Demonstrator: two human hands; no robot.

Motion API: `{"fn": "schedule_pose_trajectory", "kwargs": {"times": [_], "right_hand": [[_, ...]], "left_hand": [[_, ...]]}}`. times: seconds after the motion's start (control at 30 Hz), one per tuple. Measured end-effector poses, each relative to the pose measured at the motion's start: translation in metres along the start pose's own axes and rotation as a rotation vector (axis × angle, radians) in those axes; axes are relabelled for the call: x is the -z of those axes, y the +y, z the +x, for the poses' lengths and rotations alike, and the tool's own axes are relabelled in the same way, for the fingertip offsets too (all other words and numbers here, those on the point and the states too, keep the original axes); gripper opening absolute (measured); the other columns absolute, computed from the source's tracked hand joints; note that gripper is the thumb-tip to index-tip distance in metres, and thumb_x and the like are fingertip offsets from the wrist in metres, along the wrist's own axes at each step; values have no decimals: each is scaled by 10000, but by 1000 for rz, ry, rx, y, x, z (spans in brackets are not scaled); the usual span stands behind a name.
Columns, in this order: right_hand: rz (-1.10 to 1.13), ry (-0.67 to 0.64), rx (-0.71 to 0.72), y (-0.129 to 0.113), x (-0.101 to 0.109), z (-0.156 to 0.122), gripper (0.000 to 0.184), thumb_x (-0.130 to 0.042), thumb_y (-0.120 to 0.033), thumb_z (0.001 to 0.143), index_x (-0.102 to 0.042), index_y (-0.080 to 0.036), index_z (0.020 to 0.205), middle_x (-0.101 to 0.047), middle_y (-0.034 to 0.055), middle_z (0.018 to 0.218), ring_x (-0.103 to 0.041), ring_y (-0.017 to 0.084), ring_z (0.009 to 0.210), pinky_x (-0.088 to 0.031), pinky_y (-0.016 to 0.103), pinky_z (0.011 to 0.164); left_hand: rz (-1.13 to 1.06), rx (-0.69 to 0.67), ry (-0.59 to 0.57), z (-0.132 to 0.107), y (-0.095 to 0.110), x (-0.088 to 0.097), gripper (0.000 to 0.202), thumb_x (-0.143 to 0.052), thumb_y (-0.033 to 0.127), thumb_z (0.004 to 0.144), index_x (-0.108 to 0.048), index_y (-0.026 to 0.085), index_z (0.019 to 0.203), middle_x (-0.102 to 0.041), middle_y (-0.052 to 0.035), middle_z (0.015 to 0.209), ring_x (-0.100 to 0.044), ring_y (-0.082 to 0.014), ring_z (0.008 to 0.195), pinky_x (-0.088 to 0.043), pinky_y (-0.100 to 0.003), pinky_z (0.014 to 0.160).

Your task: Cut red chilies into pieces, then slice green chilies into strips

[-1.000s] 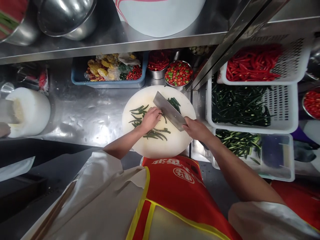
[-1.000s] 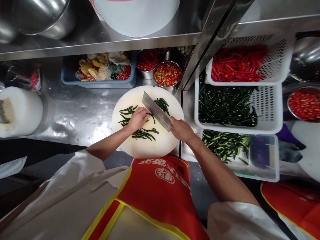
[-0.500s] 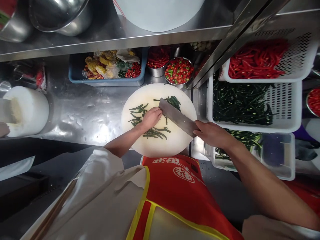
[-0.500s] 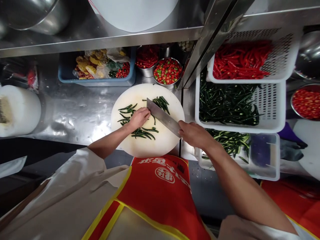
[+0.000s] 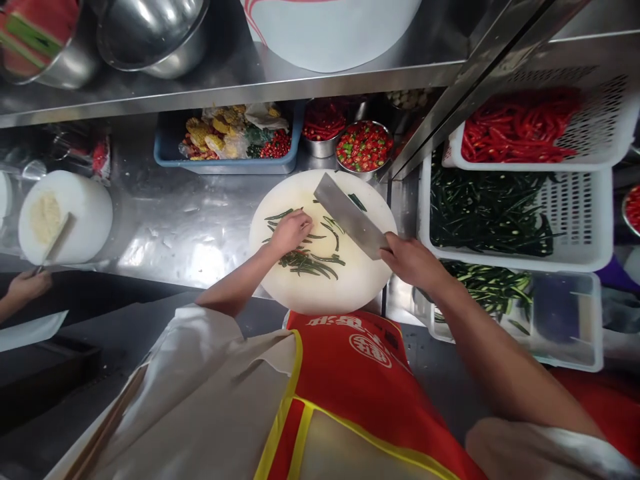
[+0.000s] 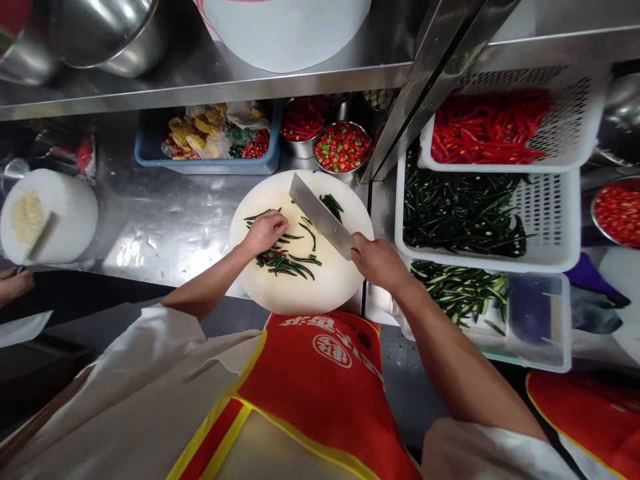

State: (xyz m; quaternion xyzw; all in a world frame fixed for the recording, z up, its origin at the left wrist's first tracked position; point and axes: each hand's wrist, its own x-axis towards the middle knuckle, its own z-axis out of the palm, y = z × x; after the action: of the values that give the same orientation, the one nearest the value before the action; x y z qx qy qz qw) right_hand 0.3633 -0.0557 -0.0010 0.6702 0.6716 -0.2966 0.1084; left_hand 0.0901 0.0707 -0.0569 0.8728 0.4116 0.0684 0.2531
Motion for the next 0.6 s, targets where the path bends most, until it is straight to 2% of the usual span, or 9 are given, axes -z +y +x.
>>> {"fn": "schedule_pose_trajectory", "kwargs": {"times": [0.1, 0.2, 0.27, 0.4, 0.5, 0.6], "right_hand": [[-53, -81, 38, 9, -5, -18, 268, -348, -344, 973, -539, -178, 1059, -703, 119, 882, -645, 260, 831, -294, 305, 621], [-84, -120, 23, 13, -12, -22, 269, -348, -345, 975, -539, -180, 1069, -708, 121, 915, -652, 262, 856, -294, 303, 617], [-97, -91, -17, 13, -15, -19, 279, -345, -346, 979, -533, -177, 1097, -716, 122, 933, -658, 264, 869, -304, 304, 622], [-119, 6, -102, 7, -8, -17, 309, -324, -348, 989, -523, -171, 1145, -725, 137, 938, -672, 270, 851, -315, 311, 620], [-113, 36, -106, 1, -4, -23, 319, -308, -346, 993, -531, -167, 1135, -727, 144, 920, -673, 273, 824, -315, 316, 614], [-108, 6, -89, -2, -6, -29, 319, -308, -352, 993, -530, -173, 1134, -728, 138, 910, -672, 275, 819, -314, 316, 613]], "left_hand": [[131, -55, -149, -8, -6, 6, 139, -573, 226, 884, -698, 175, 919, -652, -70, 962, -603, -228, 956, -479, -351, 882], [258, -125, -233, -6, -4, -2, 174, -535, 200, 897, -708, 180, 901, -640, -74, 942, -594, -232, 927, -465, -364, 890], [293, -152, -205, 0, 1, -12, 190, -511, 206, 917, -699, 179, 914, -628, -75, 948, -584, -227, 922, -462, -360, 887], [257, -167, -73, 11, 15, -34, 200, -473, 233, 956, -661, 169, 979, -601, -90, 1002, -557, -229, 980, -468, -354, 889], [175, -187, -38, 7, 16, -43, 193, -475, 264, 967, -640, 164, 973, -584, -93, 1010, -553, -221, 986, -483, -336, 866], [84, -230, -34, -3, 8, -44, 225, -419, 251, 990, -620, 174, 1054, -586, -80, 1012, -561, -200, 982, -482, -330, 899]]}}
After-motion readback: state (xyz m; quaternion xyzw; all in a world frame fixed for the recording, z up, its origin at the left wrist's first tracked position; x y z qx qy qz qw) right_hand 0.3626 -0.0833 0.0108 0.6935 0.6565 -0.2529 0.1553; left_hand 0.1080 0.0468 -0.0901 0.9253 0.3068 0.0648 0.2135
